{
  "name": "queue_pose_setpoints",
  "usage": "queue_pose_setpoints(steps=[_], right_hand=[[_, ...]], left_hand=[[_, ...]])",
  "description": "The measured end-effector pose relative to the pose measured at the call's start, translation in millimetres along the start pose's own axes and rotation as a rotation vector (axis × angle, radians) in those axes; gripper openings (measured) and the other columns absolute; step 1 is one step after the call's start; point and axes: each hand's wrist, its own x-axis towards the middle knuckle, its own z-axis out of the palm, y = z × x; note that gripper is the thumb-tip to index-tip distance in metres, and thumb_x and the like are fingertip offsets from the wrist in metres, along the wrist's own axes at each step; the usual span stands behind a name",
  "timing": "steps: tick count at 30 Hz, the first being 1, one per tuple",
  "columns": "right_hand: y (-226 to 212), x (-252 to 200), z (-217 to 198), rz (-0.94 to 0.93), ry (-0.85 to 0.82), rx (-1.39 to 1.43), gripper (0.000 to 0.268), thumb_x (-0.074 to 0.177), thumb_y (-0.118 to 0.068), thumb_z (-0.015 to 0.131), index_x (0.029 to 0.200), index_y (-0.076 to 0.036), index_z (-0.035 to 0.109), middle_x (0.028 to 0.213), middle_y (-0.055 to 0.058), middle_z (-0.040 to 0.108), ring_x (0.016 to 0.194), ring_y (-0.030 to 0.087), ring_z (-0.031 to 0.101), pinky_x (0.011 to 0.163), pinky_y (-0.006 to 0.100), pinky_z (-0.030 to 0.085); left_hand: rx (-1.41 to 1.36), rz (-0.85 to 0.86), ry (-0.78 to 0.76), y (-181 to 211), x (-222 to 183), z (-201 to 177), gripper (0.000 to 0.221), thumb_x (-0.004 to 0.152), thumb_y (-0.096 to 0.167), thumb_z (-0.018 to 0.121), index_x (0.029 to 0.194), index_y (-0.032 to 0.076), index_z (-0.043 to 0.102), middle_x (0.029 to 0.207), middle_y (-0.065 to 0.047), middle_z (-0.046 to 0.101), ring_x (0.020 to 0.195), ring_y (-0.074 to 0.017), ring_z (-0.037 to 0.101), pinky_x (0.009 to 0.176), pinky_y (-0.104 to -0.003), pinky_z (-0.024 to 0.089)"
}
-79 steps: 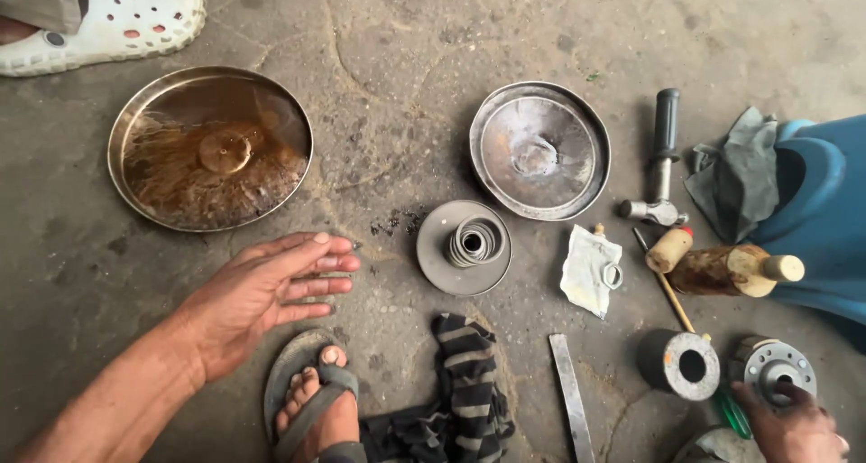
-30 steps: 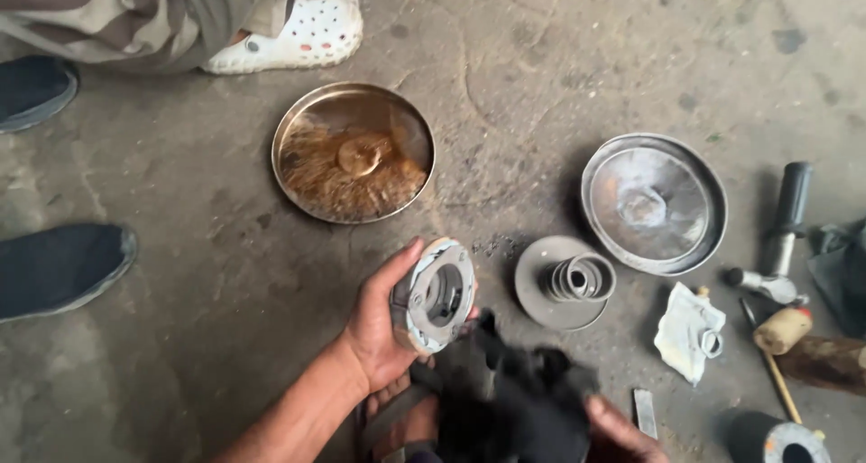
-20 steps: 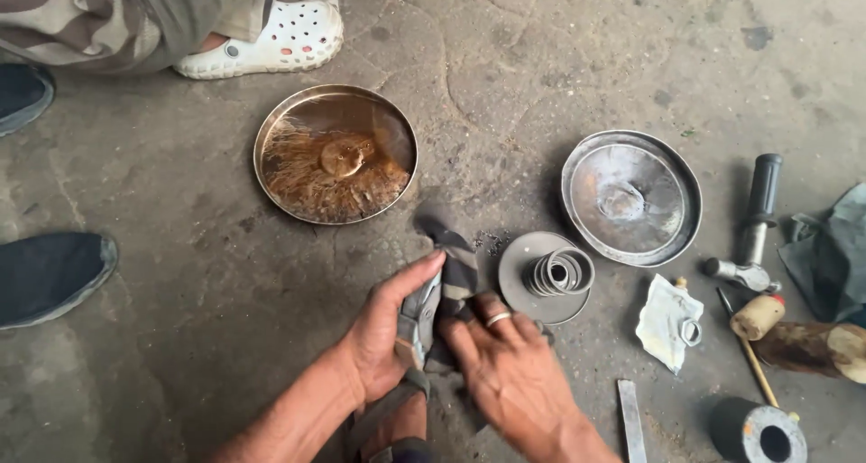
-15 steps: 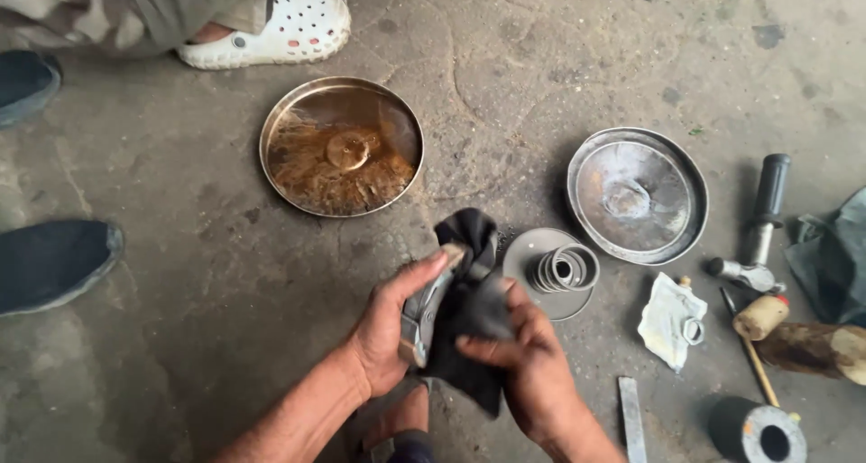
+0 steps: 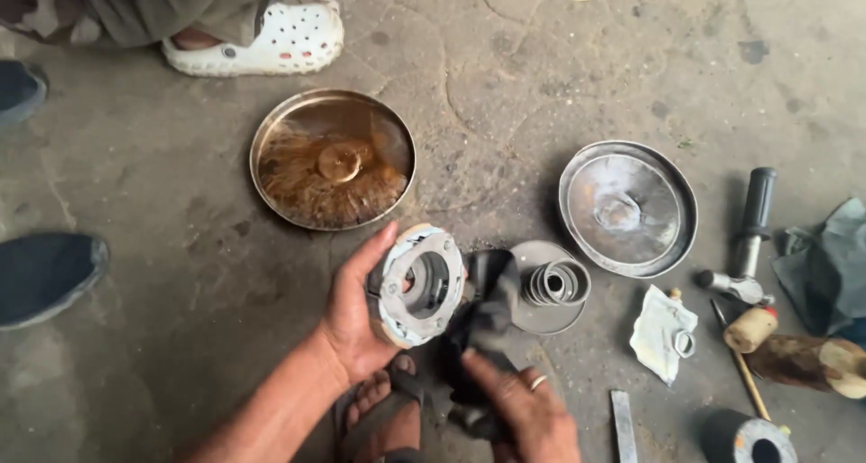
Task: Disassembling, cleaning, and inspecting motorcycle clutch components on a workshop floor.
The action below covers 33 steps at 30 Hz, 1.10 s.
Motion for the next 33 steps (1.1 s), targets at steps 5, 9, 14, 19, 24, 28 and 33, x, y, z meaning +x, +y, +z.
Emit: queue_pose_setpoints(steps=[5, 9, 14, 19, 24, 28, 33], right_hand=[[-50, 86, -25, 0.038, 0.002, -0.125, 0.091, 0.065, 0.007, 0.068, 0.151, -0.003, 0.041, 0.125, 0.019, 0.07, 0.106, 0.045, 0.06, 0.09, 0.046, 0.053], [-27, 50, 6, 0.03, -0.08, -0.186, 0.102, 0.057, 0.003, 0.07, 0.153, 0.001, 0.034, 0.135, 0.025, 0.063, 0.111, 0.052, 0.056, 0.088, 0.047, 0.052], [66, -37, 20, 0.521, -0.356, 0.185, 0.099, 0.065, 0.009, 0.067, 0.158, -0.018, 0.045, 0.137, 0.019, 0.062, 0.133, 0.034, 0.059, 0.11, 0.039, 0.041], [129, -94, 40, 0.845, -0.094, 0.639, 0.08, 0.07, 0.0, 0.079, 0.145, -0.005, 0.051, 0.129, 0.015, 0.072, 0.126, 0.025, 0.067, 0.108, 0.037, 0.045], [130, -91, 22, 0.814, -0.145, 0.452, 0.068, 0.075, -0.011, 0.089, 0.136, -0.002, 0.061, 0.122, 0.013, 0.075, 0.121, 0.019, 0.068, 0.107, 0.034, 0.046], [149, -97, 17, 1.186, -0.082, 0.843, 0.066, 0.077, -0.015, 0.086, 0.134, 0.002, 0.059, 0.122, 0.02, 0.078, 0.115, 0.028, 0.072, 0.102, 0.039, 0.051], [212, -169, 24, 1.464, -0.034, 0.82, 0.076, 0.078, -0.019, 0.091, 0.138, 0.004, 0.051, 0.126, 0.02, 0.078, 0.119, 0.033, 0.074, 0.104, 0.04, 0.052]], left_hand=[[0.065, -0.086, -0.067, -11, -6, 1, 0.045, 0.093, 0.048, 0.059, 0.114, 0.011, 0.073, 0.105, -0.007, 0.077, 0.092, -0.0211, 0.074, 0.085, -0.039, 0.061], [0.073, -0.016, -0.091, -17, 13, -25, 0.042, 0.098, 0.048, 0.066, 0.115, 0.011, 0.076, 0.097, -0.004, 0.077, 0.081, -0.0181, 0.069, 0.069, -0.034, 0.053], [0.676, 0.314, -0.009, -19, 13, -17, 0.089, 0.068, 0.031, 0.084, 0.15, 0.015, 0.053, 0.131, -0.008, 0.064, 0.102, -0.0198, 0.064, 0.082, -0.037, 0.054], [1.202, 0.568, -0.222, -8, -12, -16, 0.12, 0.056, 0.043, 0.088, 0.159, 0.005, 0.041, 0.149, -0.015, 0.057, 0.137, -0.0269, 0.057, 0.115, -0.04, 0.043], [1.27, 0.508, -0.22, -12, -18, -20, 0.123, 0.052, 0.048, 0.087, 0.158, 0.006, 0.042, 0.139, -0.017, 0.064, 0.133, -0.0284, 0.062, 0.117, -0.041, 0.045], [1.191, 0.433, -0.162, -13, -16, -19, 0.119, 0.049, 0.045, 0.087, 0.154, 0.006, 0.047, 0.138, -0.017, 0.061, 0.129, -0.0279, 0.063, 0.113, -0.04, 0.049], [1.066, 0.365, -0.011, -6, -13, -16, 0.119, 0.047, 0.045, 0.085, 0.154, 0.009, 0.045, 0.129, -0.017, 0.065, 0.122, -0.0252, 0.065, 0.104, -0.038, 0.057]])
